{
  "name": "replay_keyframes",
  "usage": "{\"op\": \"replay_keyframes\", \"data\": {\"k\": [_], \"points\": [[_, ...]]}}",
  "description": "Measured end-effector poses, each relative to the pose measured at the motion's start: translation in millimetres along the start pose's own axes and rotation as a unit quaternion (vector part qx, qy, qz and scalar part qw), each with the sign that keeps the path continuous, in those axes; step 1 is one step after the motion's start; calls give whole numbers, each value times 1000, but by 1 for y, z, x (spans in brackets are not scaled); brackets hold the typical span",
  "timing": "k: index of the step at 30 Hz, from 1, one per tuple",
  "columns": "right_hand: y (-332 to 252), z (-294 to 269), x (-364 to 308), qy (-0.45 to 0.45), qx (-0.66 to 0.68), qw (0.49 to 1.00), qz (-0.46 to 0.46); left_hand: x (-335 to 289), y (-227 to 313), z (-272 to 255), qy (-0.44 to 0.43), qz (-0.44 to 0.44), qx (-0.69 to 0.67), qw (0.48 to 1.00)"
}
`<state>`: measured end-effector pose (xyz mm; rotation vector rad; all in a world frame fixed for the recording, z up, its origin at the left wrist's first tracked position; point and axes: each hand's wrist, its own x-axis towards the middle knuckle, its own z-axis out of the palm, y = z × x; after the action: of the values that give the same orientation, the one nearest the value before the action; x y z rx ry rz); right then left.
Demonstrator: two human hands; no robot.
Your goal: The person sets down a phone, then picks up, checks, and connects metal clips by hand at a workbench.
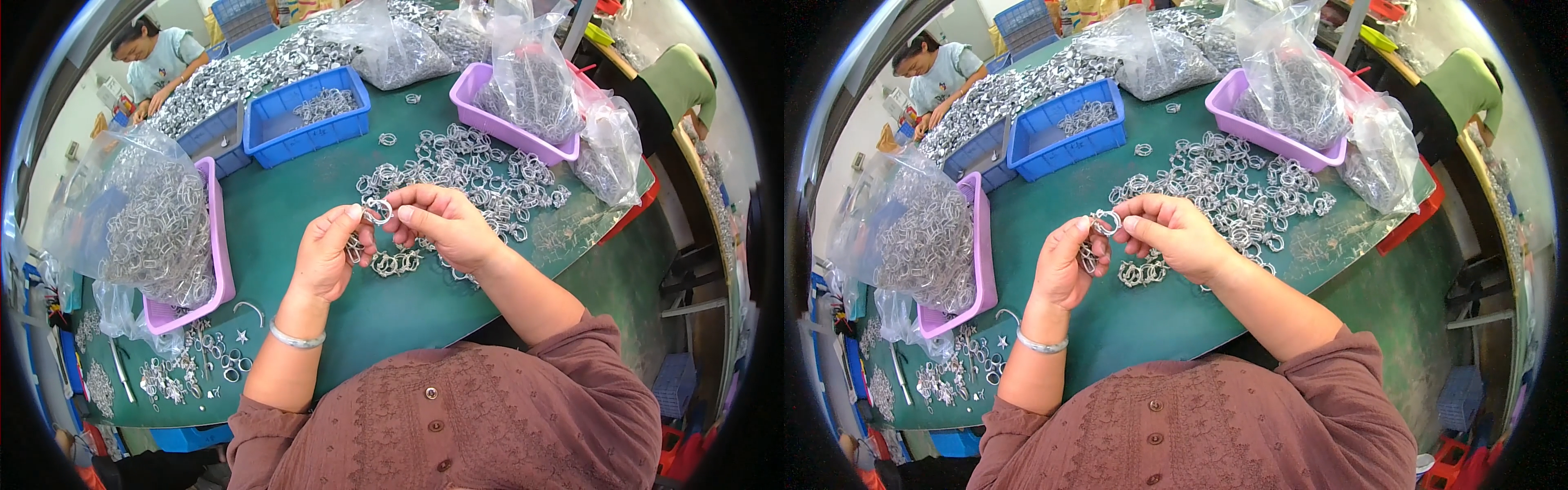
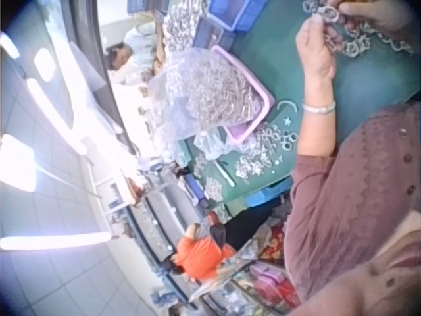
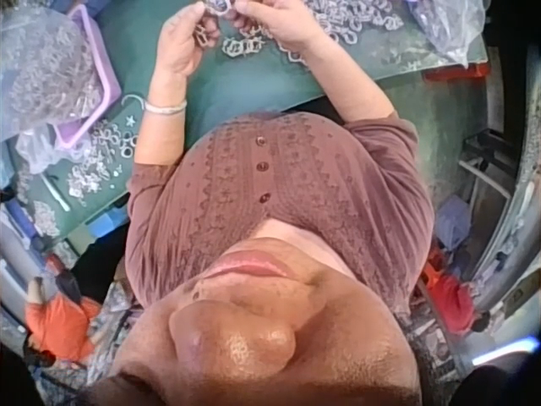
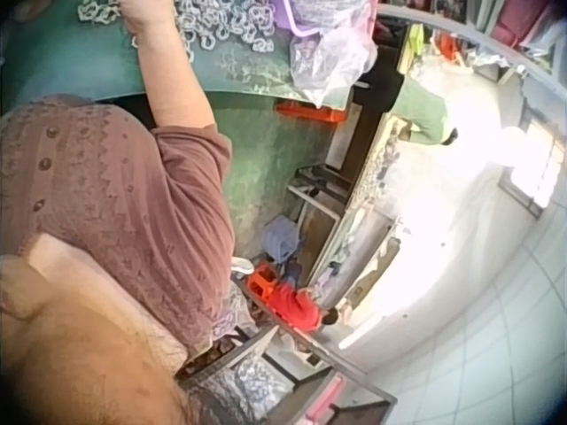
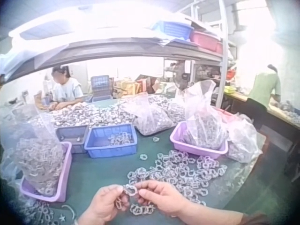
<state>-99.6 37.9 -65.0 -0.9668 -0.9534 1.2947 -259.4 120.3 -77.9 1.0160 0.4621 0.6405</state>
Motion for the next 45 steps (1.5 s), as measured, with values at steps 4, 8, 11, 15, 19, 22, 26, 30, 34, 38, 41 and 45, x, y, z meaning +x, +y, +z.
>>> {"op": "replay_keyframes", "data": {"k": [4, 8, 11, 15, 19, 22, 26, 30, 34, 38, 41, 45], "points": [[-1, 0, -1, 8, -12, 1000, 6, 0, -2, 1, 7, 1, 5, 1000], [0, 0, -1, 18, -33, 999, -13, -1, -3, 1, -4, 20, 16, 1000], [6, -3, 0, 21, -84, 994, -62, -1, -2, 4, -19, 30, 0, 999], [0, 1, -3, 24, -258, 950, -175, -1, -3, 3, -23, 46, 54, 997], [10, -3, -2, 40, -208, 958, -193, -2, -2, 4, -48, 64, 60, 995], [12, -4, -2, 38, -169, 959, -223, -1, -6, 0, -77, 70, 55, 993], [8, -3, -5, 22, -208, 949, -234, -1, -9, -4, -90, 70, 53, 992], [8, -1, -5, 41, -234, 931, -278, 1, -12, -8, -107, 67, 28, 992], [10, -1, -3, 47, -247, 924, -287, 1, -11, -6, -112, 69, 8, 991], [8, 1, -6, 23, -265, 930, -255, 0, -12, -7, -110, 66, 9, 992], [9, 1, -4, 51, -260, 921, -286, 3, -14, -8, -108, 50, -4, 993], [7, -4, 3, 64, -279, 922, -260, 9, -16, -19, -87, 51, -103, 990]]}}
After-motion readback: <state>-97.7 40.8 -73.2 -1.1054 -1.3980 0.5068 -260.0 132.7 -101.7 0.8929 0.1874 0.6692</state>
